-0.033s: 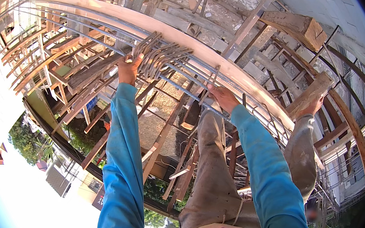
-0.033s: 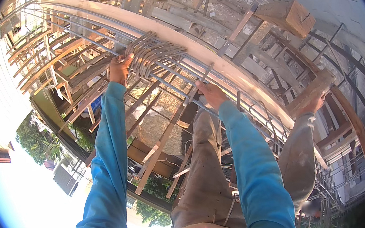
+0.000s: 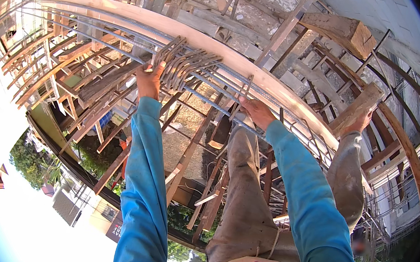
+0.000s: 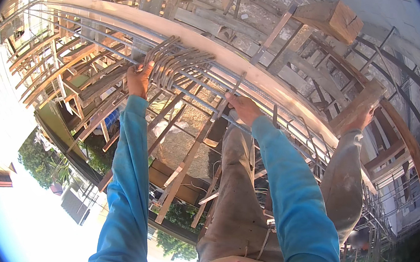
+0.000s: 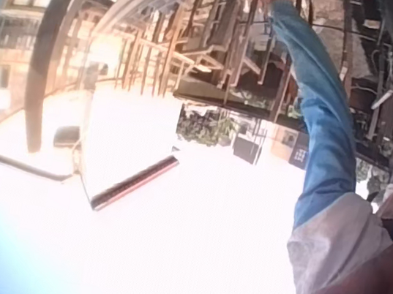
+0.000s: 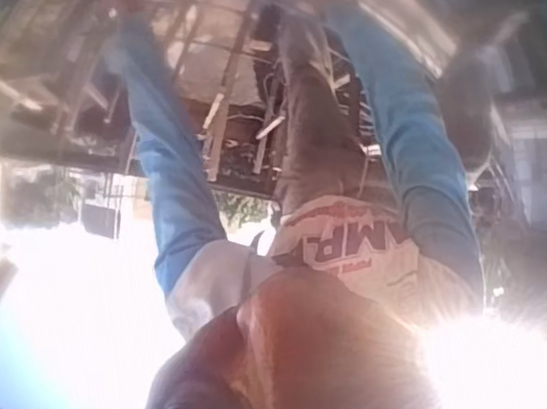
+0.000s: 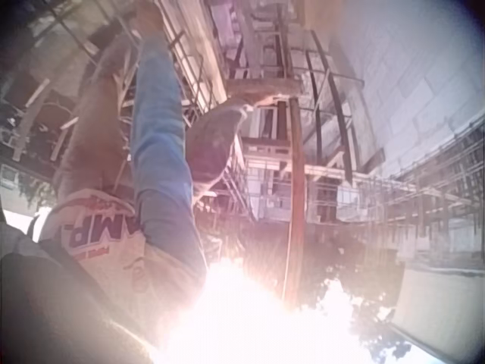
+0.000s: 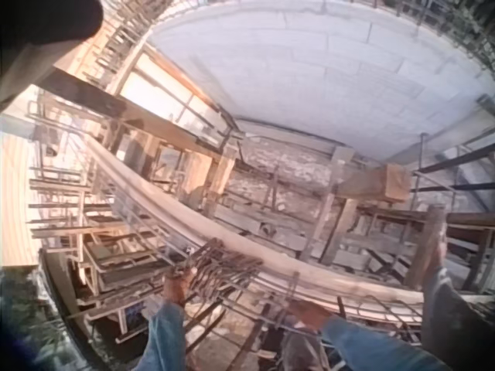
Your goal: The person uses pliers and wire to secure stirrups to the longitudinal rebar of a column cage while balanced on wooden scaffolding.
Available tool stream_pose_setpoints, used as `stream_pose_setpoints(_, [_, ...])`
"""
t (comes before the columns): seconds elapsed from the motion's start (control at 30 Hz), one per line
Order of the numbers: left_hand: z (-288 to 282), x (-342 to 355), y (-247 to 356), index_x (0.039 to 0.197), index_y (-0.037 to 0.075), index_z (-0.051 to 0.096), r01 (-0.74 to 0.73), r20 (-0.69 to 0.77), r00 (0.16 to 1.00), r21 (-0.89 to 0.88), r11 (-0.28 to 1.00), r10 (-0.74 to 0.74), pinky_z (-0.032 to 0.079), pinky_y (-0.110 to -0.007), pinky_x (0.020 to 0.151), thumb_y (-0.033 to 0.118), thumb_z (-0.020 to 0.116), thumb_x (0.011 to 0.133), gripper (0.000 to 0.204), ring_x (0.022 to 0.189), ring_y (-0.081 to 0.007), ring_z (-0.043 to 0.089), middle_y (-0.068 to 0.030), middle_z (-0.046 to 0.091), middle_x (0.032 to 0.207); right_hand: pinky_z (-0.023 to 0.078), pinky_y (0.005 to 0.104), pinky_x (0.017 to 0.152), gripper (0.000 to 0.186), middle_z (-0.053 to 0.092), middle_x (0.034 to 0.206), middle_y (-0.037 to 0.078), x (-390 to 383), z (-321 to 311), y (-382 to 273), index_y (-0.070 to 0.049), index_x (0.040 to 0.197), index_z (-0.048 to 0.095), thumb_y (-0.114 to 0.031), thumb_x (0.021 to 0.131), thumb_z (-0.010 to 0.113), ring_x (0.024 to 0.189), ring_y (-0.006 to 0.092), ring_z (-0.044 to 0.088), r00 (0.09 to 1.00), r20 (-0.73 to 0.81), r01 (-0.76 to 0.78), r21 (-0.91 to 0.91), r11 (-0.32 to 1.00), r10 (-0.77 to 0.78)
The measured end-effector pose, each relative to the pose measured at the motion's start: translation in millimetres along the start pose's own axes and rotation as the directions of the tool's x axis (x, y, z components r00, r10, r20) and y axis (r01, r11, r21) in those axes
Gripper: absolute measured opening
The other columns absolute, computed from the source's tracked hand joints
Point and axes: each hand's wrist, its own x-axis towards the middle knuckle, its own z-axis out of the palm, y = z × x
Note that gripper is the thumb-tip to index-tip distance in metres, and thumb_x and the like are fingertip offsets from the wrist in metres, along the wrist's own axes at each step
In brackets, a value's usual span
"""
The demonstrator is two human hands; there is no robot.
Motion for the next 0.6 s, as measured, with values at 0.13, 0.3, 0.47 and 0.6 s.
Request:
stream_pose_setpoints(0.13, [16, -38, 13, 0.085, 0.000, 0.060, -0.174, -0.096, 0.978, 0.126, 0.977, 0.187, 0.042, -0.032, 0.073, 0.030, 0.079, 0.076, 0.036, 0.080, -0.0177, 0.049, -0.0062, 0.053, 0.089, 0.040, 0.0395, 0.096, 0.084, 0.062, 0.114, 0.019, 3, 3, 8, 0.001, 0.114, 0.062, -0.074, 0.083, 0.039, 0.111, 0.0306, 0.056, 0.999, -0.032, 0.022, 0.085, 0.996, -0.019])
stream_pose_setpoints(0.3, [-3, -30, 10, 0.092, 0.000, 0.062, -0.222, -0.019, 0.974, 0.108, 0.969, 0.226, 0.043, -0.036, 0.077, 0.032, 0.078, 0.076, 0.039, 0.082, -0.0223, 0.052, -0.0087, 0.057, 0.087, 0.040, 0.0396, 0.097, 0.084, 0.061, 0.114, 0.020, 3, 4, 2, 0.001, 0.113, 0.062, -0.074, 0.083, 0.039, 0.111, 0.0311, 0.055, 1.000, -0.017, 0.001, 0.024, 1.000, 0.000])
stream_pose_setpoints(0.47, [17, -70, 25, 0.096, 0.006, 0.061, -0.366, -0.040, 0.921, 0.251, 0.896, 0.388, 0.044, -0.042, 0.080, 0.025, 0.080, 0.074, 0.035, 0.096, -0.0310, 0.055, -0.0152, 0.054, 0.104, 0.040, 0.0393, 0.095, 0.083, 0.062, 0.113, 0.019, 10, 1, 24, 0.002, 0.111, 0.062, -0.073, 0.083, 0.040, 0.109, 0.0308, 0.056, 0.999, -0.035, 0.003, 0.036, 0.999, -0.002])
stream_pose_setpoints(0.6, [18, -104, 9, 0.097, 0.007, 0.062, -0.278, -0.093, 0.942, 0.325, 0.904, 0.323, 0.048, -0.041, 0.081, 0.015, 0.077, 0.075, 0.028, 0.099, -0.0315, 0.057, -0.0135, 0.055, 0.107, 0.041, 0.0390, 0.094, 0.082, 0.062, 0.111, 0.018, 14, 6, 18, 0.001, 0.110, 0.063, -0.073, 0.083, 0.040, 0.107, 0.0298, 0.056, 0.999, -0.020, 0.050, 0.055, 0.997, -0.049])
